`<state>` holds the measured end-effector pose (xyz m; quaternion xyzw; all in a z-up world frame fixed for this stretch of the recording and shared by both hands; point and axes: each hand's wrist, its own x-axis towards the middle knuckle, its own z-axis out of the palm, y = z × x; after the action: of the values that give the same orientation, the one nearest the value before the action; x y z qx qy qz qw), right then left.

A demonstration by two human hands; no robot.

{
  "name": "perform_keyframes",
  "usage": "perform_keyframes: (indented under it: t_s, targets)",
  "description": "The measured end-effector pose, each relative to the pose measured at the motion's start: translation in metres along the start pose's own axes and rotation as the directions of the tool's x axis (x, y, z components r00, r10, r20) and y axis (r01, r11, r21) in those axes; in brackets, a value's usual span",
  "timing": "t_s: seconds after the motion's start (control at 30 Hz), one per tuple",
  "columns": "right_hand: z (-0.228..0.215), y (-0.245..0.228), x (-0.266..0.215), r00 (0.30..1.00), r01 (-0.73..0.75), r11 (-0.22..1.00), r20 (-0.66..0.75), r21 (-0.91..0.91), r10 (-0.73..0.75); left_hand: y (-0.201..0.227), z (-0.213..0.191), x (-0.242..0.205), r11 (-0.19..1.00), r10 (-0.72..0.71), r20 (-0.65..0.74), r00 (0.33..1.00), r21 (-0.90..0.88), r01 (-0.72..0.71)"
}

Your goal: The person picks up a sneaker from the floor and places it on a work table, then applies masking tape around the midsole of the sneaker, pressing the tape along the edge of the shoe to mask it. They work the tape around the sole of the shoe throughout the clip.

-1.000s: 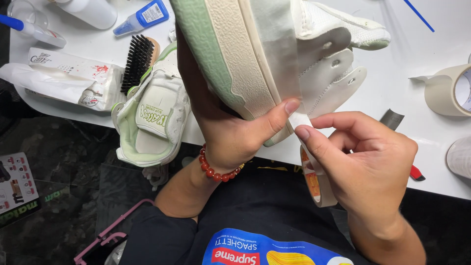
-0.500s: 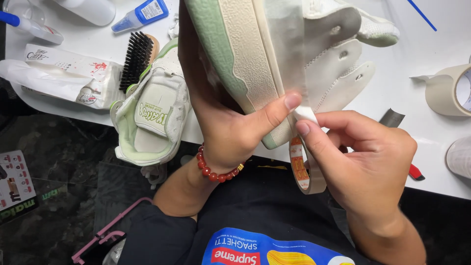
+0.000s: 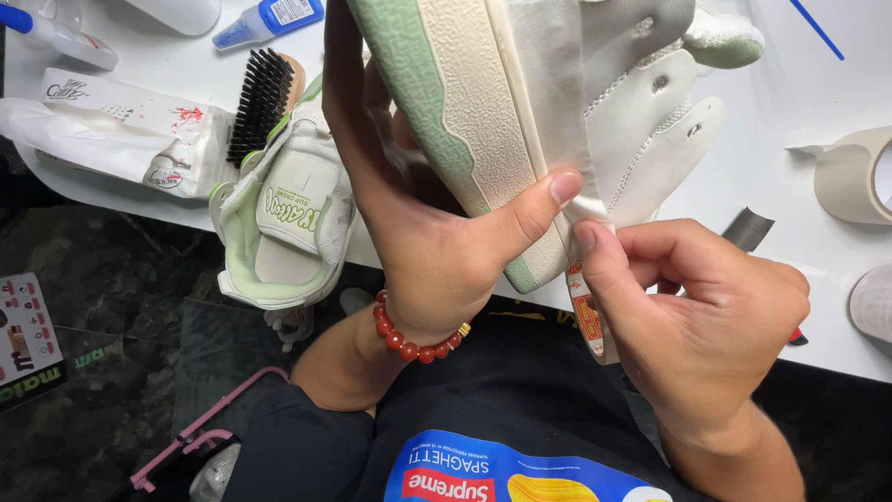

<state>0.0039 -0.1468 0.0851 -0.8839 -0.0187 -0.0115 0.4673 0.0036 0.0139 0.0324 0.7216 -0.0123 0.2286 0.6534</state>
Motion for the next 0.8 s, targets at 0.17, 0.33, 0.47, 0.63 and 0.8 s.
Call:
perform_keyframes:
  t_s: [0.17,0.33,0.47,0.63,0.8]
  targets:
    - [0.003,-0.005,0.0,0.999,-0.011,1.0,-0.034,-0.006,0.011,-0.002,0.002,-0.001,0.983,-0.125,-0.016,0.992,-0.136,0.122]
    - [0.002,0.005,-0.002,1.0,0.015,1.0,0.004,-0.017,-0.015,-0.007,0.003,-0.004,0.992,-0.085,-0.036,0.996,-0.094,0.081]
    - [0.001,0.011,-0.003,0.999,-0.018,1.0,0.047,-0.019,0.019,-0.006,0.003,-0.005,0.985,-0.108,-0.04,0.993,-0.14,0.101]
    - [0.001,0.013,-0.001,0.992,-0.103,0.994,0.071,0.04,0.1,-0.011,0.002,-0.008,0.992,-0.075,-0.069,0.995,-0.108,0.067]
    - [0.001,0.02,-0.004,0.984,-0.164,0.976,0.099,0.141,0.151,-0.009,0.0,-0.01,0.993,-0.046,-0.073,0.996,-0.114,0.037]
